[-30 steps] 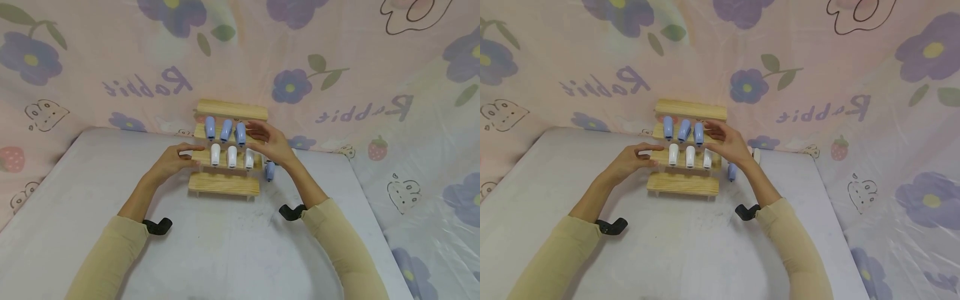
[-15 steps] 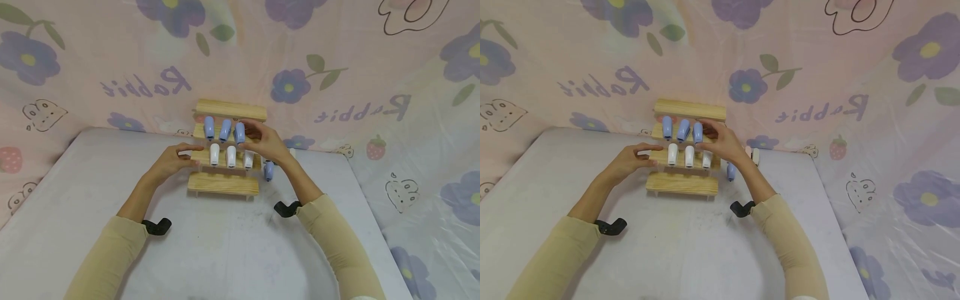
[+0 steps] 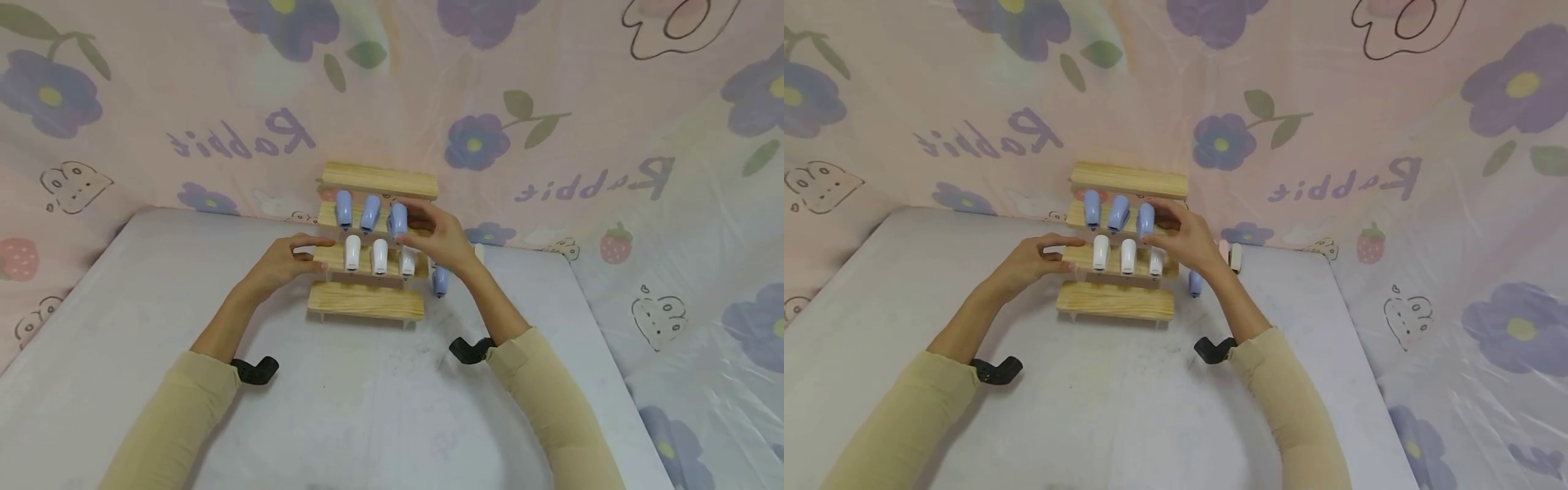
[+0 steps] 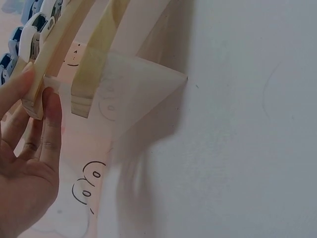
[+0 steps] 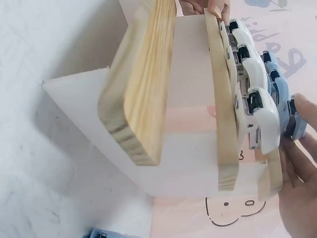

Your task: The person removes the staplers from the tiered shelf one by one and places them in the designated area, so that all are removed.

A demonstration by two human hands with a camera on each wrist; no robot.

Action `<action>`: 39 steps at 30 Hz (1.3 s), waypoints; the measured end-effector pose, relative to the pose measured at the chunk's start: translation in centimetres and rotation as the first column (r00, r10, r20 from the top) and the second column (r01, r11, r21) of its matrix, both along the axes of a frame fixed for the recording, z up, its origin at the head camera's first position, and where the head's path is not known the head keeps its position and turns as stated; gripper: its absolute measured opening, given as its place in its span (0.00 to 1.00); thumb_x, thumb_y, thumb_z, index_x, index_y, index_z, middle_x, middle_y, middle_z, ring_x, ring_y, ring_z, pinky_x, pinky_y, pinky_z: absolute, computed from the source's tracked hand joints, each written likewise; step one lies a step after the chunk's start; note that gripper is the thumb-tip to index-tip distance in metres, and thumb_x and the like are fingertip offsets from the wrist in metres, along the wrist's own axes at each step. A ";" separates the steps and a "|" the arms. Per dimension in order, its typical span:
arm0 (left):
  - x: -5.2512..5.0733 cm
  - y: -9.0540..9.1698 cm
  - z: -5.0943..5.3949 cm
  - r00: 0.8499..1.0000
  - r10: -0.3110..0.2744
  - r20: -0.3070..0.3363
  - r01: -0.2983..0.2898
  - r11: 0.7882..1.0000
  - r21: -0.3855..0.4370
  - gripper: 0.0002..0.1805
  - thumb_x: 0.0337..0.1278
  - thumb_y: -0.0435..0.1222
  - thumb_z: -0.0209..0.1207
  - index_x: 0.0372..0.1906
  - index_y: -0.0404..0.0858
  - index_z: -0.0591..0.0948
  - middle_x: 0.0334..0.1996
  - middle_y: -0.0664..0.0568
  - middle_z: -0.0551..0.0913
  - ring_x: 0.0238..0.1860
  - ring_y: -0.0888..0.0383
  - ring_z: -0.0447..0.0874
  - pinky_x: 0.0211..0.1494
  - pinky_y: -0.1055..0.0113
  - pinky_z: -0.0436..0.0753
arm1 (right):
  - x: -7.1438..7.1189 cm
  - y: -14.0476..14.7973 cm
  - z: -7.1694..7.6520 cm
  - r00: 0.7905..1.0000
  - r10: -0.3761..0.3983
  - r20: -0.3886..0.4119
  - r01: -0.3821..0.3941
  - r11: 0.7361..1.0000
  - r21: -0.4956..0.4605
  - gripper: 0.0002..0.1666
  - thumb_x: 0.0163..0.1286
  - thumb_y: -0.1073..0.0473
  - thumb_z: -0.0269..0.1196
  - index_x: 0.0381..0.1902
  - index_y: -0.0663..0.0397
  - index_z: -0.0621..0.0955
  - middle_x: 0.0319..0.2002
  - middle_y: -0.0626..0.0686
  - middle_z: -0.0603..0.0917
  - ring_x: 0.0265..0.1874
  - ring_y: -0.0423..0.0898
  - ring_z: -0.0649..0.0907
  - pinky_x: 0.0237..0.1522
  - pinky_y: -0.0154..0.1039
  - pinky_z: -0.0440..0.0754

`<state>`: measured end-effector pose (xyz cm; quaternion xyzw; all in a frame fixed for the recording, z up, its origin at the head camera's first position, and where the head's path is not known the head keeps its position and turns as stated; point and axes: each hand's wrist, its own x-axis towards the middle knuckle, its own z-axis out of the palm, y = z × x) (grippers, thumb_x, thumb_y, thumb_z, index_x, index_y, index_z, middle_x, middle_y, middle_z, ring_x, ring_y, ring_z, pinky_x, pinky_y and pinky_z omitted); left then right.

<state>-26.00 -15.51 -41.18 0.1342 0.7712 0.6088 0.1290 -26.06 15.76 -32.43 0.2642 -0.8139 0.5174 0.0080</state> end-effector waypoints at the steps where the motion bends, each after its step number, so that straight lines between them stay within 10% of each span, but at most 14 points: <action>1: 0.0 0.0 0.0 1.000 0.001 0.003 -0.001 1.000 -0.002 0.33 0.53 0.40 0.73 0.65 0.39 0.78 0.71 0.52 0.66 0.64 0.42 0.72 0.67 0.50 0.71 | 0.1 0.1 -0.1 1.000 0.003 -0.006 -0.003 1.000 -0.012 0.35 0.63 0.69 0.69 0.68 0.61 0.72 0.60 0.62 0.78 0.57 0.57 0.79 0.62 0.54 0.74; 39: 0.0 0.1 0.1 1.000 -0.002 -0.026 0.001 1.000 -0.019 0.28 0.55 0.37 0.71 0.63 0.40 0.80 0.71 0.48 0.67 0.70 0.43 0.64 0.72 0.50 0.64 | 2.0 5.1 -1.1 0.997 -0.070 -0.022 0.068 0.995 -0.066 0.38 0.62 0.74 0.68 0.68 0.71 0.68 0.60 0.69 0.75 0.60 0.63 0.75 0.63 0.57 0.72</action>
